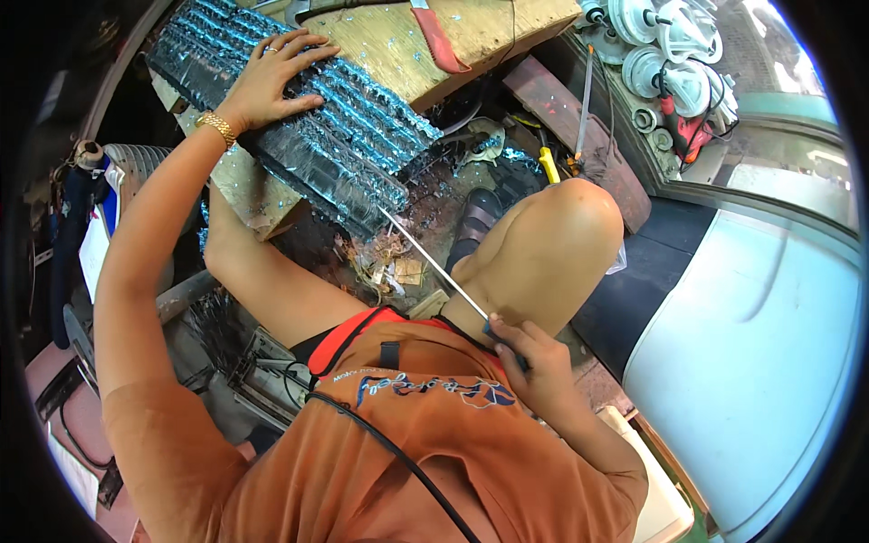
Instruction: The person uses a screwdriver and pliers to pry apart and disassemble components of a blue finned metal air conditioning unit part on a workbench.
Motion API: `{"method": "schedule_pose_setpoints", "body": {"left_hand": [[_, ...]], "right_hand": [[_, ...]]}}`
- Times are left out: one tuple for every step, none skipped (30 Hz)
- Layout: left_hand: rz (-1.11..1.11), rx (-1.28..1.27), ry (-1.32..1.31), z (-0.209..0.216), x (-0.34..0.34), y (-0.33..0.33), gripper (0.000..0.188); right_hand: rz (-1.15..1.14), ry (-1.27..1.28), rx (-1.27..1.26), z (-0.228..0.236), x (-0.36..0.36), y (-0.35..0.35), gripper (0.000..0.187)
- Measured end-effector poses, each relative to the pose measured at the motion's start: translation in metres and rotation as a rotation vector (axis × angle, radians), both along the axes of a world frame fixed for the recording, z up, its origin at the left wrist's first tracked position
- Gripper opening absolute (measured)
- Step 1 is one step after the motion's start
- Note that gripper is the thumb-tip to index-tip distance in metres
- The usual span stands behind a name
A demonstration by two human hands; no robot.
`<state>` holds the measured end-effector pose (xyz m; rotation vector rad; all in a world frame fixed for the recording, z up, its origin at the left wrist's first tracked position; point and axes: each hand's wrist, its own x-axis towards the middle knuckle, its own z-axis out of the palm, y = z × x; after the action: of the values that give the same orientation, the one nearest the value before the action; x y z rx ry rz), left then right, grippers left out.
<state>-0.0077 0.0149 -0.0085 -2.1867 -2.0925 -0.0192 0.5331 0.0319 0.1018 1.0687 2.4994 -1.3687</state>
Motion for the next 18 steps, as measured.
{"method": "schedule_pose_setpoints", "body": {"left_hand": [[-0.006, 0.004, 0.012, 0.001, 0.000, 0.002, 0.076], [-0.004, -0.005, -0.008, 0.003, -0.001, 0.003, 0.076], [-0.002, -0.014, -0.029, 0.005, -0.002, 0.002, 0.076], [-0.012, -0.017, -0.017, 0.006, -0.003, 0.000, 0.076], [0.002, -0.027, -0.023, 0.007, -0.002, 0.000, 0.076], [0.017, -0.038, -0.031, 0.009, -0.002, 0.000, 0.076], [0.025, -0.046, -0.029, 0.010, -0.002, 0.001, 0.077], [0.024, -0.050, -0.031, 0.009, -0.002, 0.001, 0.077], [0.014, -0.037, -0.020, 0.008, -0.003, 0.001, 0.077], [0.005, -0.024, -0.008, 0.008, -0.004, 0.001, 0.077], [0.017, -0.049, 0.000, 0.008, -0.004, 0.003, 0.077], [0.020, -0.051, -0.001, 0.007, -0.003, 0.003, 0.077], [0.015, -0.048, 0.000, 0.007, -0.003, 0.002, 0.077], [0.007, -0.044, 0.000, 0.005, -0.004, 0.002, 0.077], [-0.032, 0.050, -0.001, 0.003, -0.003, 0.000, 0.077], [-0.029, 0.047, 0.000, 0.002, -0.005, -0.003, 0.077], [-0.032, 0.052, -0.006, 0.002, -0.004, -0.001, 0.077], [-0.036, 0.057, -0.012, 0.002, -0.003, 0.001, 0.077]], "right_hand": [[-0.006, 0.012, 0.004, -0.002, 0.002, 0.001, 0.040], [-0.013, 0.068, 0.021, -0.010, 0.004, 0.002, 0.040], [-0.021, 0.123, 0.039, -0.014, 0.007, 0.001, 0.041], [-0.032, 0.135, 0.037, -0.013, 0.012, -0.001, 0.041], [-0.063, 0.153, -0.027, -0.014, 0.015, -0.001, 0.041], [-0.093, 0.170, -0.091, -0.014, 0.019, 0.000, 0.041], [-0.100, 0.177, -0.090, -0.015, 0.023, -0.001, 0.041], [-0.121, 0.184, -0.097, -0.015, 0.029, -0.005, 0.040], [-0.141, 0.192, -0.103, -0.016, 0.035, -0.008, 0.040], [-0.141, 0.190, -0.107, -0.019, 0.039, -0.010, 0.040], [-0.137, 0.203, -0.076, -0.022, 0.043, -0.011, 0.040], [-0.131, 0.216, -0.046, -0.023, 0.045, -0.011, 0.039], [-0.127, 0.216, -0.048, -0.023, 0.045, -0.011, 0.039], [-0.132, 0.181, -0.073, -0.022, 0.044, -0.011, 0.039], [-0.136, 0.147, -0.099, -0.021, 0.043, -0.011, 0.039], [-0.132, 0.147, -0.103, -0.021, 0.039, -0.011, 0.039], [-0.149, 0.150, -0.138, -0.021, 0.034, -0.011, 0.038], [-0.165, 0.154, -0.174, -0.021, 0.031, -0.010, 0.038]]}}
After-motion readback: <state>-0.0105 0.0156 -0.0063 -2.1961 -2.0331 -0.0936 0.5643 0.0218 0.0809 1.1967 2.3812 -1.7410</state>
